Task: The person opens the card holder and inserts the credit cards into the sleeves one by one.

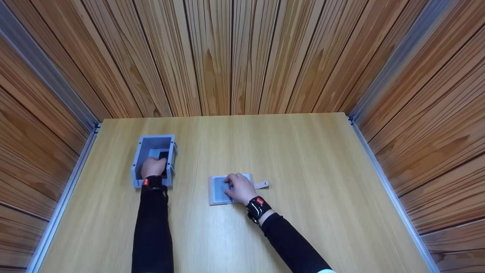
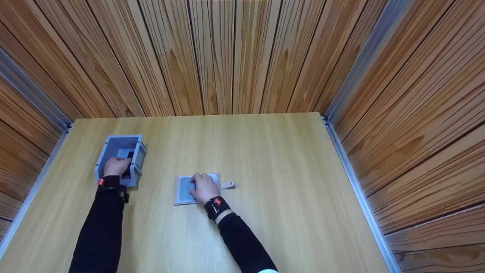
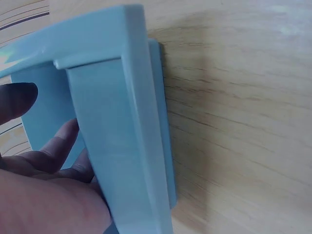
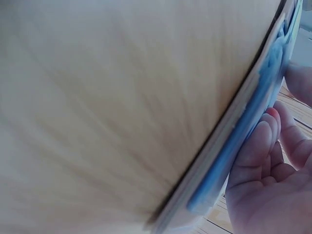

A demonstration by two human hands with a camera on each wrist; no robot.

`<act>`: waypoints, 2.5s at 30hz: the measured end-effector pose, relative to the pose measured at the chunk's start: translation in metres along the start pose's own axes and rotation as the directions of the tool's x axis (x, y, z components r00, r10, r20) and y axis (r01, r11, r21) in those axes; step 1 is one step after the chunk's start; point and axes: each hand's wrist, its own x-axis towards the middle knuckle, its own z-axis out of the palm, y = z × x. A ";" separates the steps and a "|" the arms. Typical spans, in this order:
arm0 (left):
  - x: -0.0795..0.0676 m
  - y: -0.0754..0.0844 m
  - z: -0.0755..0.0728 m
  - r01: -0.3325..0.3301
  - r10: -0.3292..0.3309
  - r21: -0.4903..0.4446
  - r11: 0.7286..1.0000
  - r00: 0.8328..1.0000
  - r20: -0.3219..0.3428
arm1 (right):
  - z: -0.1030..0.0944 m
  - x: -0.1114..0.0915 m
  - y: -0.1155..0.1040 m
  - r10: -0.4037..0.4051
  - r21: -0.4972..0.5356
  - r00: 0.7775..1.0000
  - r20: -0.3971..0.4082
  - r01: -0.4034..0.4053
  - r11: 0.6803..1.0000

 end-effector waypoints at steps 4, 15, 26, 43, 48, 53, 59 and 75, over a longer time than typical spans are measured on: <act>0.001 0.001 -0.001 0.030 -0.030 -0.015 0.999 0.999 0.026 | 0.000 0.000 -0.001 0.017 -0.002 1.000 0.012 -0.017 1.000; -0.002 0.002 -0.004 0.062 -0.061 -0.055 0.997 0.998 0.025 | 0.000 0.001 -0.002 0.030 -0.007 0.999 0.023 -0.030 1.000; 0.008 -0.005 -0.001 0.046 -0.046 -0.039 0.998 0.999 0.011 | -0.001 0.000 -0.003 0.008 -0.012 1.000 -0.010 -0.009 1.000; 0.008 -0.004 -0.001 0.006 -0.009 -0.084 0.996 0.999 -0.033 | -0.002 0.001 -0.002 0.029 0.001 1.000 0.012 -0.029 1.000; 0.004 -0.002 0.000 -0.010 0.008 -0.040 0.999 0.999 -0.046 | -0.001 0.001 -0.002 0.033 0.004 0.999 0.019 -0.033 0.999; -0.002 0.001 0.001 -0.011 0.009 -0.036 0.999 0.998 -0.055 | 0.000 0.000 -0.001 0.002 -0.012 1.000 -0.006 -0.003 1.000; -0.002 0.002 0.002 0.010 -0.011 -0.024 1.000 0.999 -0.047 | -0.001 -0.001 -0.001 -0.003 -0.013 1.000 -0.013 0.003 1.000; -0.006 0.028 -0.008 -0.081 0.074 -0.013 0.997 0.952 -0.298 | 0.000 0.001 -0.001 0.035 -0.002 0.999 0.019 -0.035 0.999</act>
